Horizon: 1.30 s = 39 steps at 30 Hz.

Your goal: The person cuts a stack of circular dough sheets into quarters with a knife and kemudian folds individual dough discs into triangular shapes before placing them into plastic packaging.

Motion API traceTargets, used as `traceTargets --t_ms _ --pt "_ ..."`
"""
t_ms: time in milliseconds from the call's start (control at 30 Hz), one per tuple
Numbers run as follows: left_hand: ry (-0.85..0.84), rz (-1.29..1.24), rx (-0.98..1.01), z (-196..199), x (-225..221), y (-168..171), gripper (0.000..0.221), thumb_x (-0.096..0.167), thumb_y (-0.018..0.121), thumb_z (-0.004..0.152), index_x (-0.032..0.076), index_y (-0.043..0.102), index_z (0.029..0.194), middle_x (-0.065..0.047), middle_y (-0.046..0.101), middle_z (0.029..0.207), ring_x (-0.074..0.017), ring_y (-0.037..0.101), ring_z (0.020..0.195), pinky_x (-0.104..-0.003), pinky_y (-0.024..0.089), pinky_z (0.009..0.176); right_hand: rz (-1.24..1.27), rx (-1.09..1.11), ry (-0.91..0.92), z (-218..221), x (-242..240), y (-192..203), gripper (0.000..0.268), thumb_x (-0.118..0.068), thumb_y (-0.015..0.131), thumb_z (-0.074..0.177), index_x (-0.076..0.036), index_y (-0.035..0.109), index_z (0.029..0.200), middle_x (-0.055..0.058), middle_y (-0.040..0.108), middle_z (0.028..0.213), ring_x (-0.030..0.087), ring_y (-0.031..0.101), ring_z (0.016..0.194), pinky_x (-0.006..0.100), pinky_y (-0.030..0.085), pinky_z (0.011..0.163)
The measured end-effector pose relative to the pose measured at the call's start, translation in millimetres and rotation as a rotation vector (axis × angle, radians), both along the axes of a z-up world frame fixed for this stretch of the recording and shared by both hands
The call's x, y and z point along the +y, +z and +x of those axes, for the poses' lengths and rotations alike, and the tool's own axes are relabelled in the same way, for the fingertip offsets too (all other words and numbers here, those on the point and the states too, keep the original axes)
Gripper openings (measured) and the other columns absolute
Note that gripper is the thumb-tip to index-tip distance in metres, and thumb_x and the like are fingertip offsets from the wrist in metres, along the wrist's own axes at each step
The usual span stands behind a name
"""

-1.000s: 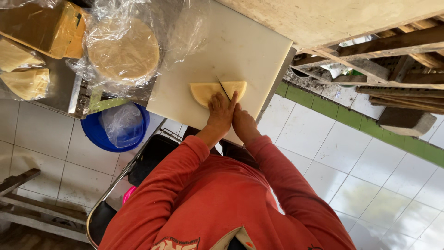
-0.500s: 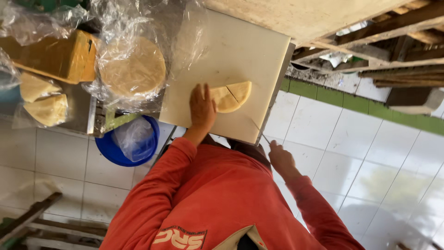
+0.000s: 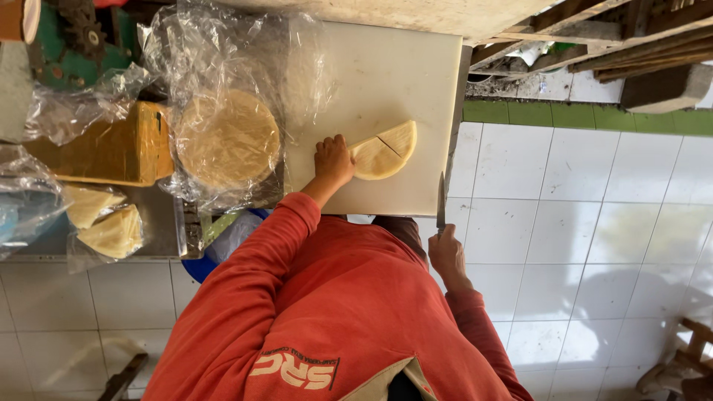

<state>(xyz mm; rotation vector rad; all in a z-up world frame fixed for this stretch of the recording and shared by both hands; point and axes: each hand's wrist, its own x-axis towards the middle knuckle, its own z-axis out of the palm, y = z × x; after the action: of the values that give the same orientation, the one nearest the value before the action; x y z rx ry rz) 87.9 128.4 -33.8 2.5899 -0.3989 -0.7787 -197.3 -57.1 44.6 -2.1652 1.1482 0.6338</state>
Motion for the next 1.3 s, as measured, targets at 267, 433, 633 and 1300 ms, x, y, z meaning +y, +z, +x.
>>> traceTargets --t_ms 267,433,633,1300 --pt "-0.104 -0.004 0.118 11 -6 -2 0.045 0.018 0.075 0.086 0.0 0.054 0.122 -0.022 0.061 0.118 -0.0403 0.06 0.11 -0.05 0.052 0.091 -0.001 -0.011 -0.085 -17 20 0 0.029 -0.019 0.049 0.097 0.002 0.039 0.113 0.032 0.068 0.084 0.052 0.067 0.078 0.059 0.051 0.068" --pt "-0.033 -0.155 0.236 21 3 -6 0.039 0.015 0.075 0.085 0.0 0.06 0.117 -0.02 0.07 0.106 -0.0354 0.069 0.098 -0.045 0.055 0.084 -0.021 -0.058 -0.069 -20 24 -10 0.028 -0.019 0.05 0.097 0.003 0.039 0.111 0.032 0.068 0.081 0.052 0.066 0.075 0.06 0.051 0.067" --pt "0.225 -0.314 0.419 -2 48 -1 0.035 0.019 0.077 0.085 -0.002 0.065 0.11 -0.017 0.074 0.099 -0.0286 0.075 0.088 -0.039 0.06 0.078 -0.002 -0.127 0.006 14 39 1 0.027 -0.022 0.051 0.098 -0.001 0.043 0.113 0.032 0.067 0.079 0.053 0.066 0.073 0.06 0.051 0.067" --pt "-0.253 -0.237 -0.122 -12 48 31 0.064 0.017 0.079 0.086 0.025 0.057 0.145 -0.014 0.05 0.117 -0.0324 0.059 0.107 -0.043 0.056 0.086 0.101 -0.265 0.274 120 117 -36 0.03 -0.023 0.055 0.102 0.003 0.042 0.105 0.032 0.065 0.086 0.052 0.066 0.078 0.058 0.055 0.069"
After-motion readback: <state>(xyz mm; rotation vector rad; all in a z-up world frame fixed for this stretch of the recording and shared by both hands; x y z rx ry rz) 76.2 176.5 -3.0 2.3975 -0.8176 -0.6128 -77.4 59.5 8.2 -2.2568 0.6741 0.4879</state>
